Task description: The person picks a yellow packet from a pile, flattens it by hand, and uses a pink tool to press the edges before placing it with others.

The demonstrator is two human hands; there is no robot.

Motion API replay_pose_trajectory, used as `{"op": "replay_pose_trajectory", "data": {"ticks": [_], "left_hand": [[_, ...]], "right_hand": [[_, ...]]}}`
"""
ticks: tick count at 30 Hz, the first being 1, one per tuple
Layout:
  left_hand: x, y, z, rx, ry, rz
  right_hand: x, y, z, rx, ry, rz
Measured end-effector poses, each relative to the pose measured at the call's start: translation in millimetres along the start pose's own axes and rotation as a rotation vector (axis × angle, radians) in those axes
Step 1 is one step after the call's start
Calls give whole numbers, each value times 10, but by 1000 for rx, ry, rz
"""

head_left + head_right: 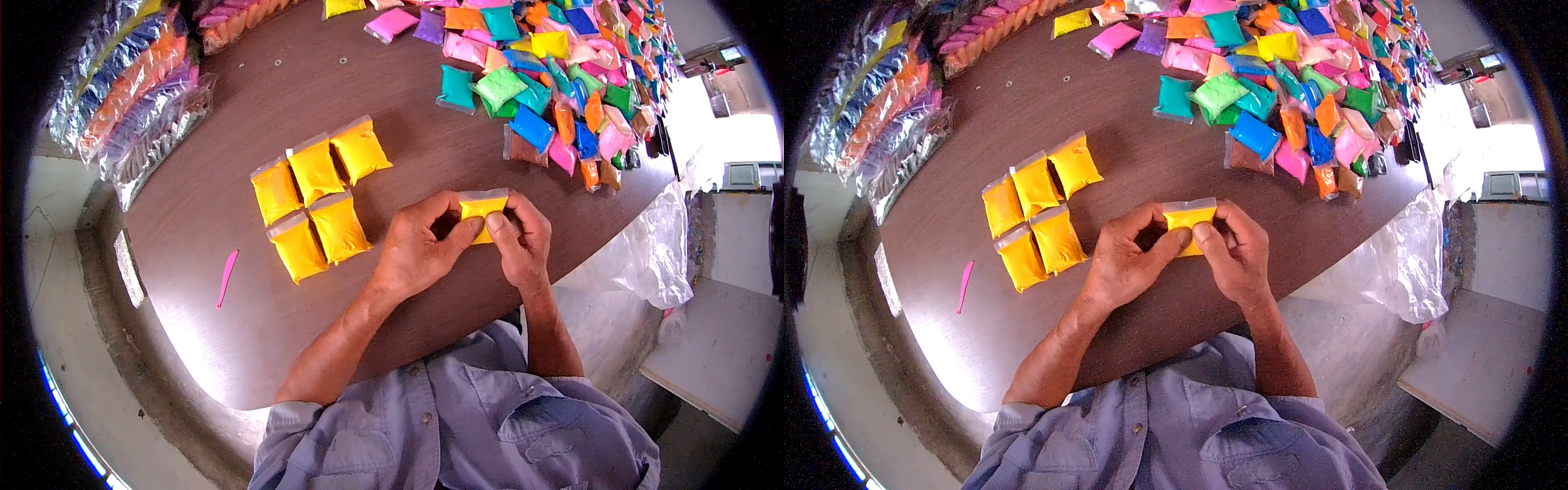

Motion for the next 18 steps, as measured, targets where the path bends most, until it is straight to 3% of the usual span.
{"op": "replay_pose_trajectory", "data": {"ticks": [7, 13, 18], "left_hand": [[-18, -22, 9, 10, -25, -102], [45, -2, 6, -78, 9, 134], [11, -51, -9, 28, 83, 74]], "right_hand": [[7, -47, -14, -38, 9, 16], [-27, -4, 4, 20, -3, 10], [24, -61, -8, -12, -18, 2]]}}
Point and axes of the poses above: each hand's wrist, its own z-axis away from the middle knuckle, its own x-axis out of the palm, y = z × x, the point moved 2 cm from there along -z, towards the middle knuckle, and after that the axes turned 5 degrees about y, right-handed, at the moved point
